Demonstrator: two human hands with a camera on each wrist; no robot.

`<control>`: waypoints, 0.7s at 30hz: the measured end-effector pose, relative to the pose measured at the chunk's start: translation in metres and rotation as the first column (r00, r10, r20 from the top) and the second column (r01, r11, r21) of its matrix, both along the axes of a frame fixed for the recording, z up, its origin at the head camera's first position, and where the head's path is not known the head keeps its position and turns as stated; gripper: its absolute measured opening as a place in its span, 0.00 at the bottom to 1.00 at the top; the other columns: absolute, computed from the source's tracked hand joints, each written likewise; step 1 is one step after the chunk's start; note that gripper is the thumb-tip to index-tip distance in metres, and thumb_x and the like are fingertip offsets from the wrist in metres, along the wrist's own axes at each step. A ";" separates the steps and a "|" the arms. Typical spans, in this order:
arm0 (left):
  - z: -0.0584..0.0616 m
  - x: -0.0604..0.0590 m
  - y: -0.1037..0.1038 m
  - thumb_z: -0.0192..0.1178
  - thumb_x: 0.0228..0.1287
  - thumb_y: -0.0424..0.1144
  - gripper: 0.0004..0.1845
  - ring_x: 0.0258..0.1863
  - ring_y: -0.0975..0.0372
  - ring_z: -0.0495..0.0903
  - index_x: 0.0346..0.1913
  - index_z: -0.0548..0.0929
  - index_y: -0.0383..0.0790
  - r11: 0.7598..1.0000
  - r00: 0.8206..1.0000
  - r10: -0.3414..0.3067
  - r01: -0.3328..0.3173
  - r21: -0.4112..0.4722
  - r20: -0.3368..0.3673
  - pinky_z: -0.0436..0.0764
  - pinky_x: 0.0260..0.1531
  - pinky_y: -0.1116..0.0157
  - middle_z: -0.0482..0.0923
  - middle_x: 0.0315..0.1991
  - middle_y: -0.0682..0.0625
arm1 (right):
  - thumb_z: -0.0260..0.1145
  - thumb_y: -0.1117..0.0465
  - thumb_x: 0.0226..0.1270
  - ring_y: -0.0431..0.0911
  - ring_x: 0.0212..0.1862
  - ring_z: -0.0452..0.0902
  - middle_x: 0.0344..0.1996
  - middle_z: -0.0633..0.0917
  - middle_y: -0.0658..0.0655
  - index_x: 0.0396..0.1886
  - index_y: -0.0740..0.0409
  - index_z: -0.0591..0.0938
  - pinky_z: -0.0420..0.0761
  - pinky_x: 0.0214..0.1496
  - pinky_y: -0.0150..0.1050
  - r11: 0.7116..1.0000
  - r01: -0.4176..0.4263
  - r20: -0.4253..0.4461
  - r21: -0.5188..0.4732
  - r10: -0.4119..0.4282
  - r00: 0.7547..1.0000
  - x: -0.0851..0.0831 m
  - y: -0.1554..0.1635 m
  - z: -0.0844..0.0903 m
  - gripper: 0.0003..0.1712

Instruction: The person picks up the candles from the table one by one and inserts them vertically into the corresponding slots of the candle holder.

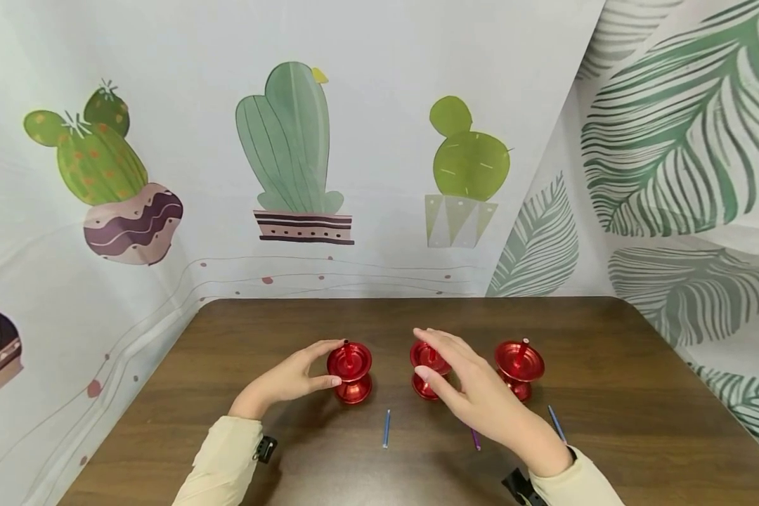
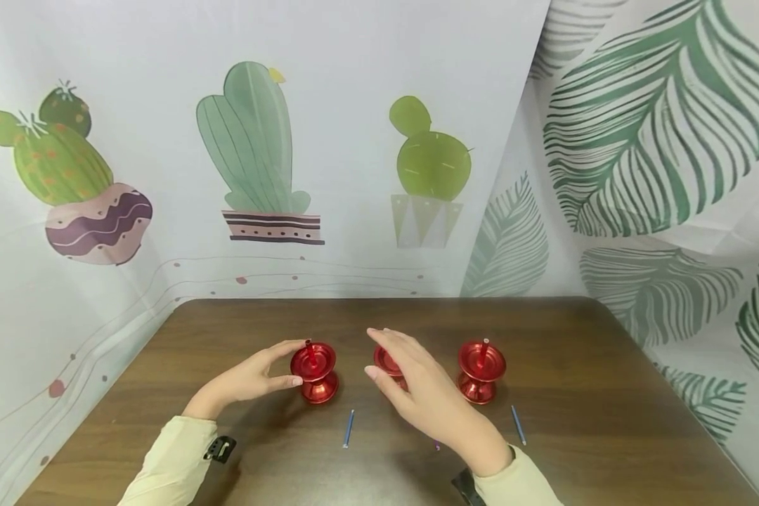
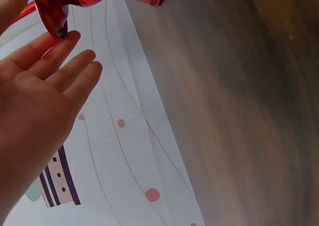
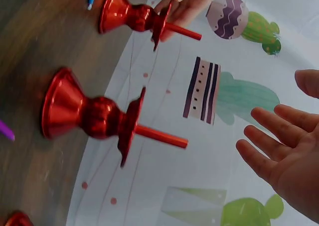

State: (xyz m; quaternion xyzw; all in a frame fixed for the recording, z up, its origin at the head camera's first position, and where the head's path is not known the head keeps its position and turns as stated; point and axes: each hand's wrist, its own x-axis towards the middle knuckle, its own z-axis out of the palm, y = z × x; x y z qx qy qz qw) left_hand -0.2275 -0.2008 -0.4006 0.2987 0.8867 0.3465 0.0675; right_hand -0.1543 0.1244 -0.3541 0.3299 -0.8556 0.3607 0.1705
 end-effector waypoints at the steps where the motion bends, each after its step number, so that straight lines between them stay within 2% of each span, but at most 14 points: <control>1: 0.000 0.000 0.000 0.66 0.61 0.46 0.37 0.68 0.45 0.61 0.69 0.65 0.35 1.000 1.000 0.003 -0.003 -0.002 0.010 0.61 0.64 0.43 0.65 0.68 0.39 | 0.63 0.52 0.69 0.47 0.69 0.63 0.66 0.71 0.50 0.70 0.45 0.67 0.70 0.63 0.53 1.000 -0.005 0.007 0.000 0.005 1.000 0.000 -0.002 -0.001 0.31; 8: 0.000 -0.002 0.000 0.67 0.60 0.46 0.37 0.68 0.44 0.61 0.68 0.66 0.35 1.000 0.999 0.012 -0.013 0.018 0.053 0.62 0.64 0.42 0.66 0.67 0.39 | 0.63 0.49 0.68 0.48 0.68 0.65 0.65 0.72 0.50 0.69 0.44 0.69 0.71 0.63 0.51 1.000 -0.018 0.038 -0.003 0.018 0.999 0.001 -0.015 -0.005 0.30; 14: -0.001 -0.004 0.000 0.67 0.59 0.45 0.36 0.67 0.45 0.63 0.67 0.67 0.35 0.998 0.996 0.009 -0.014 0.058 0.086 0.63 0.64 0.44 0.68 0.65 0.41 | 0.60 0.46 0.69 0.47 0.68 0.65 0.65 0.72 0.49 0.68 0.45 0.70 0.69 0.64 0.54 0.999 -0.038 0.101 -0.008 0.039 0.994 0.002 -0.025 -0.009 0.30; 21: 0.003 -0.005 0.001 0.68 0.58 0.45 0.37 0.66 0.46 0.64 0.67 0.66 0.35 0.998 0.994 0.027 -0.032 0.047 0.107 0.63 0.64 0.44 0.68 0.65 0.41 | 0.60 0.46 0.70 0.47 0.68 0.65 0.65 0.73 0.50 0.67 0.50 0.71 0.69 0.64 0.51 0.997 -0.073 0.169 -0.016 0.075 0.983 0.000 -0.036 -0.018 0.29</control>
